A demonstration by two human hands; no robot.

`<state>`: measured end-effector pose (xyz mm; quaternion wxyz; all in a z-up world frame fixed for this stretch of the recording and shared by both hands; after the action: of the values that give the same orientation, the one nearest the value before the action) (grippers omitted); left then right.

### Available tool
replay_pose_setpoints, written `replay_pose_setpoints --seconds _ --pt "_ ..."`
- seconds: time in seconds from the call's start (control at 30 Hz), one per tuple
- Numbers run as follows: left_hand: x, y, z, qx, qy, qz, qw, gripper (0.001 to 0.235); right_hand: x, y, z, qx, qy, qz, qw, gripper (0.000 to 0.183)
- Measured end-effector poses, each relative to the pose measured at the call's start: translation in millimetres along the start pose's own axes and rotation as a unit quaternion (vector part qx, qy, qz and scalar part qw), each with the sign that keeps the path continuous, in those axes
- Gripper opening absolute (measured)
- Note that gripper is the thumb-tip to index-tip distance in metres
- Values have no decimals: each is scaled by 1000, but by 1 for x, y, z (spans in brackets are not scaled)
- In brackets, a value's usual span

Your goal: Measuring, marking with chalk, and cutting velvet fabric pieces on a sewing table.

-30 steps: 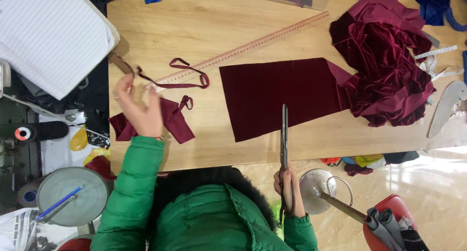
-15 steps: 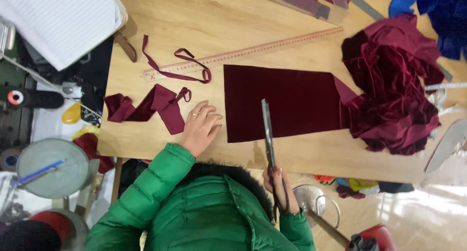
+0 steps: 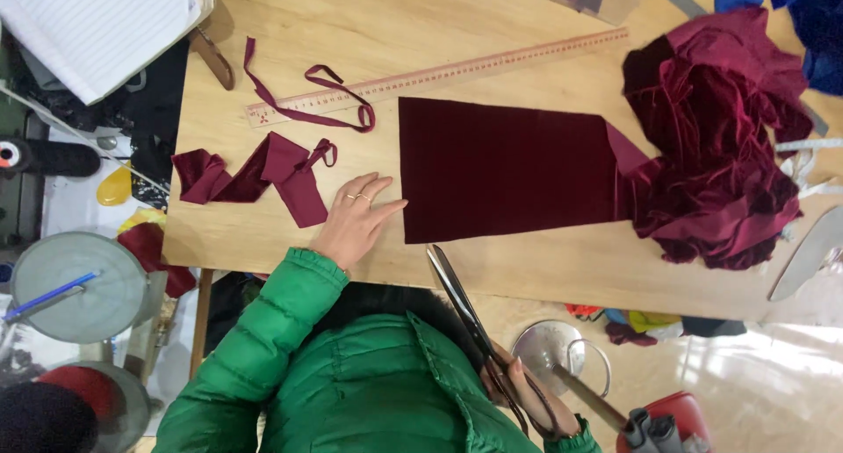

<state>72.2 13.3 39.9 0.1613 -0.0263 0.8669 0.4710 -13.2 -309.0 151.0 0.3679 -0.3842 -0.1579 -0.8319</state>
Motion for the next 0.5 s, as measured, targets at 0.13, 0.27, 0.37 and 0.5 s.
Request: replay_pose_setpoints --seconds 0.13,0.27,0.37,0.5 --pt "-3 7 5 16 -12 -8 1000 38 -2 -33 -62 -306 -3 -4 952 83" --pt "-3 7 6 29 -4 -1 1000 36 -12 -73 -3 -231 120 -38 965 77" --pt "-4 12 6 57 3 -5 998 37 -29 -83 -46 -302 31 -94 948 80" --pt "-4 11 6 54 4 -4 999 35 -37 -93 -13 -157 115 -73 978 91"
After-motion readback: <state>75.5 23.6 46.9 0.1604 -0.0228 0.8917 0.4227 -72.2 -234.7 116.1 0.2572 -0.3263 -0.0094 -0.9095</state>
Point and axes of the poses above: each hand's wrist, its own x-axis away from the middle knuckle, its own y-axis out of the back of the hand, z = x × y, the point moved 6 cm from there along -x, towards the middle knuckle, and after that the axes turned 2 degrees about y, right-handed, at the moved point
